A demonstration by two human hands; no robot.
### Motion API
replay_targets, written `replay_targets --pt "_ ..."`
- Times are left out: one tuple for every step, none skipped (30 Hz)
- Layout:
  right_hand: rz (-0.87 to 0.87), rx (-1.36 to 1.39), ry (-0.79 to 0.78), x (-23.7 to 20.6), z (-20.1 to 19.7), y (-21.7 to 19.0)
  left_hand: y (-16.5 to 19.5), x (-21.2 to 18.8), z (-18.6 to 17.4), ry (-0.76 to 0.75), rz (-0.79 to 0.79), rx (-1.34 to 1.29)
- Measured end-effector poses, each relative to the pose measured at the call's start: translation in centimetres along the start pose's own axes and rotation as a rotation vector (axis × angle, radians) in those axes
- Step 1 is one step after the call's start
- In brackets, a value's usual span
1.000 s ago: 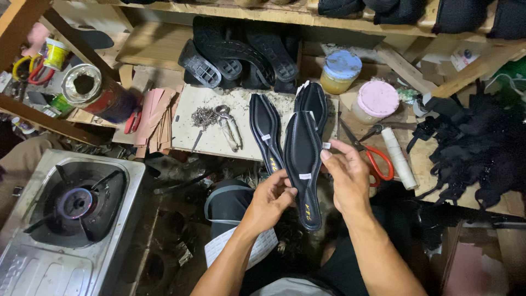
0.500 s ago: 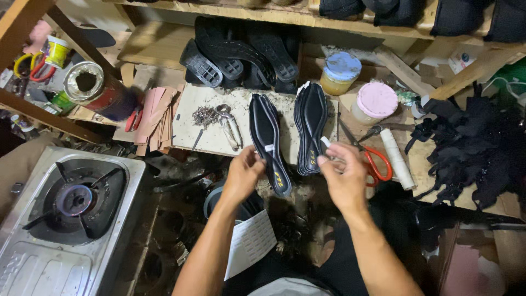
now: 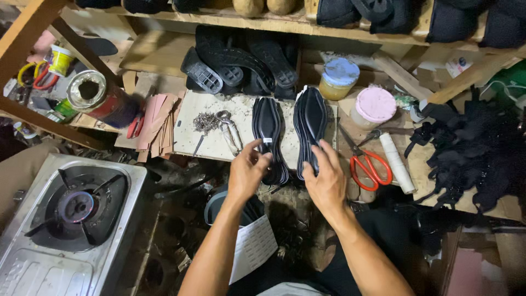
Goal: The person sits at a cluttered workbench in a shoe workshop, peels small white adhesive labels from a printed sticker sheet, and presses each label onto black shoe insoles one at a time. They stack the labeled insoles together and handle beige insole pairs, arranging finished insoles on the bench.
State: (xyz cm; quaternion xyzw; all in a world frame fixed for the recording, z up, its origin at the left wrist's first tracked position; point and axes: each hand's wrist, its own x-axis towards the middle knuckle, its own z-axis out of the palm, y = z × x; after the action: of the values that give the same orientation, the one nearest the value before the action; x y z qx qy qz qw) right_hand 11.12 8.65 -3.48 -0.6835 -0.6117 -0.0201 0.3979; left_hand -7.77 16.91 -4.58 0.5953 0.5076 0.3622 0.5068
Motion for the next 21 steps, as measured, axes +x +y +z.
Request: replay_targets --pt "-0.01 0.001 0.028 0.1 -0.3 -0.2 -0.1 -0.4 0.6 -0.052 -0.026 -0.099" --pt "-0.035 0.02 0.041 0.1 -0.5 -0.5 -0.2 -0.6 1.1 -0.103 -0.05 -0.198" --pt "-0.061 0.041 0.053 -0.2 -0.9 -0.9 -0.4 -0.8 1.6 -0.157 -0.069 -0.325" --pt "-0.084 0.06 0.064 -0.6 -1.4 -1.4 -0.7 -1.0 2.3 -0.213 -0.091 -0.451" --pt "-0.115 0.072 0.027 -1.1 -1.9 -1.9 -0.9 -1.2 2.8 -0.27 -0.112 -0.578" --pt "-0.146 0.083 -0.009 -1.7 -2.3 -2.6 -1.2 -1.3 3.3 -0.273 -0.139 -0.664" --pt "-0.175 0.094 -0.045 -2.1 -2.6 -3.1 -1.6 -1.4 3.8 -0.276 -0.168 -0.75" --pt "-0.157 0.149 -0.067 -2.5 -3.0 -3.4 -2.0 -1.5 4.1 -0.282 -0.196 -0.835" --pt "-0.139 0.204 -0.086 -2.7 -3.4 -3.5 -2.4 -1.6 4.4 -0.287 -0.159 -0.832" --pt "-0.12 0.26 -0.105 -2.8 -3.6 -3.5 -2.7 -1.6 4.5 -0.292 -0.123 -0.829" --pt "-0.081 0.284 -0.095 -2.8 -3.7 -3.1 -2.9 -1.6 4.6 -0.295 -0.09 -0.825" --pt "-0.042 0.311 -0.085 -2.5 -3.9 -2.4 -3.1 -1.9 4.6 -0.305 -0.079 -0.786" --pt "-0.001 0.338 -0.074 -2.4 -4.0 -1.8 -3.4 -2.3 4.4 -0.315 -0.07 -0.745" --pt "0.059 0.469 -0.085 -2.3 -3.8 -1.3 -3.6 -2.7 4.3 -0.326 -0.061 -0.705" --pt "0.115 0.599 -0.094 -2.1 -3.3 -0.7 -3.5 -3.1 4.4 -0.322 -0.03 -0.685" --pt "0.169 0.729 -0.101 -1.8 -3.0 -0.1 -3.2 -3.5 4.6 -0.317 0.005 -0.666" --pt "0.164 0.739 -0.109 -1.6 -2.8 0.3 -2.8 -3.7 4.7 -0.311 0.041 -0.647" --pt "0.16 0.749 -0.12 -1.5 -2.6 0.7 -2.4 -4.0 4.7 -0.33 0.006 -0.648" --pt "0.156 0.76 -0.133 -1.4 -2.4 1.0 -2.0 -4.6 4.7 -0.346 -0.029 -0.649" --pt "0.151 0.676 -0.146 -1.4 -2.4 1.3 -1.7 -5.0 4.6 -0.361 -0.065 -0.65" --pt "0.146 0.593 -0.16 -1.3 -2.5 1.5 -1.3 -5.3 4.5 -0.368 -0.05 -0.627"
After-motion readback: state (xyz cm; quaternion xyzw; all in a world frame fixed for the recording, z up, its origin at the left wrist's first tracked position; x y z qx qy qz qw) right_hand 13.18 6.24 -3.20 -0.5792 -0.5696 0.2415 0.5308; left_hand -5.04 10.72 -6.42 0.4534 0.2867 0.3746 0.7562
